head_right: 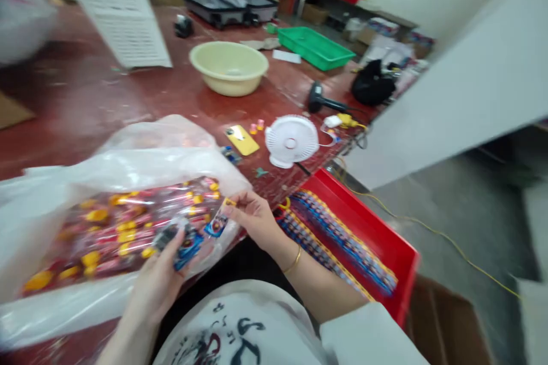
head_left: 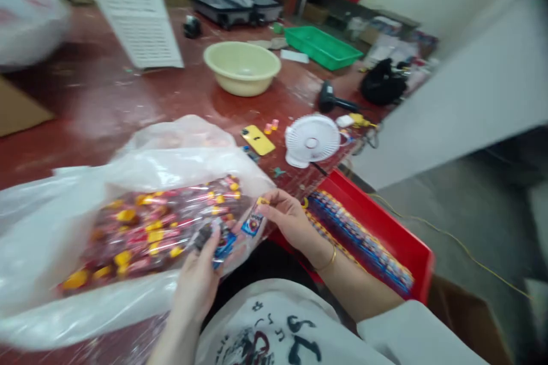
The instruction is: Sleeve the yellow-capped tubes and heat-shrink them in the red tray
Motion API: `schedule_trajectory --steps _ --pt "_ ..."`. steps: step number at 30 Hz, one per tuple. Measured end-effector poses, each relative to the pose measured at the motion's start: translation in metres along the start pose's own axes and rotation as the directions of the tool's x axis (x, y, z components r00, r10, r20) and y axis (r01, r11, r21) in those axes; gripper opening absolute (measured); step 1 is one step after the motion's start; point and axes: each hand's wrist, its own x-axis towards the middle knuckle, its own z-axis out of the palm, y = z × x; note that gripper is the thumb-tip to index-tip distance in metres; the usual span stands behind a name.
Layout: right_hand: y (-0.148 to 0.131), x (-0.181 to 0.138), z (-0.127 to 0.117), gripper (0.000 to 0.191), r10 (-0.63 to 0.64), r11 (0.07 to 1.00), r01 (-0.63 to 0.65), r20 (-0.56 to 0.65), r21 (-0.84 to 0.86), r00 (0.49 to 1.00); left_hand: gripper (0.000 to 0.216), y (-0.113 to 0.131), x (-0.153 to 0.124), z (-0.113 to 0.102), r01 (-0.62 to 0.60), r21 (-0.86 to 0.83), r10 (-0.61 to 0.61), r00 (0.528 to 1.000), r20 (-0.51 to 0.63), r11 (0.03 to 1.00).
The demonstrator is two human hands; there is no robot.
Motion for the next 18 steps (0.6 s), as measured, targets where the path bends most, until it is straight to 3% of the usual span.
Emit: schedule_trajectory --steps 2,5,7,9,11,13,18 --pt "-0.005 -0.008 -0.066 0.047 -0.004 0.993 -0.028 -0.265 -0.116 0.964 0.046 -0.001 0.004 0.006 -0.026 0.074 0.024 0.999 0.025 0.997" --pt "-0.014 -0.049 -0.184 0.042 -0.021 0.965 -0.133 -0.571 -0.227 0.821 0.042 -0.001 0.008 0.012 -0.109 0.172 0.109 0.994 0.006 0.979" --pt "-0.013 -0.088 -0.25 0.032 0.009 0.937 -0.25 -0.7 -0.244 0.714 0.044 0.002 0.007 0.015 -0.14 0.206 0.145 0.989 -0.011 0.969" --pt "-0.002 -0.126 -0.294 0.031 0.068 0.905 -0.36 -0.757 -0.228 0.649 0.049 0.004 0.007 0.018 -0.144 0.213 0.154 0.988 -0.028 0.966" --pt "0.018 -0.153 -0.316 0.033 0.128 0.871 -0.444 -0.775 -0.21 0.618 0.052 0.006 0.006 0.022 -0.142 0.212 0.159 0.985 -0.065 0.967" --pt "0.042 -0.17 -0.322 0.034 0.178 0.84 -0.504 -0.776 -0.2 0.605 0.05 0.007 0.005 0.026 -0.136 0.227 0.161 0.982 -0.096 0.964" --pt "0.076 -0.178 -0.326 0.034 0.19 0.786 -0.57 -0.784 -0.24 0.592 0.045 0.008 0.003 0.028 -0.141 0.257 0.171 0.98 -0.101 0.956"
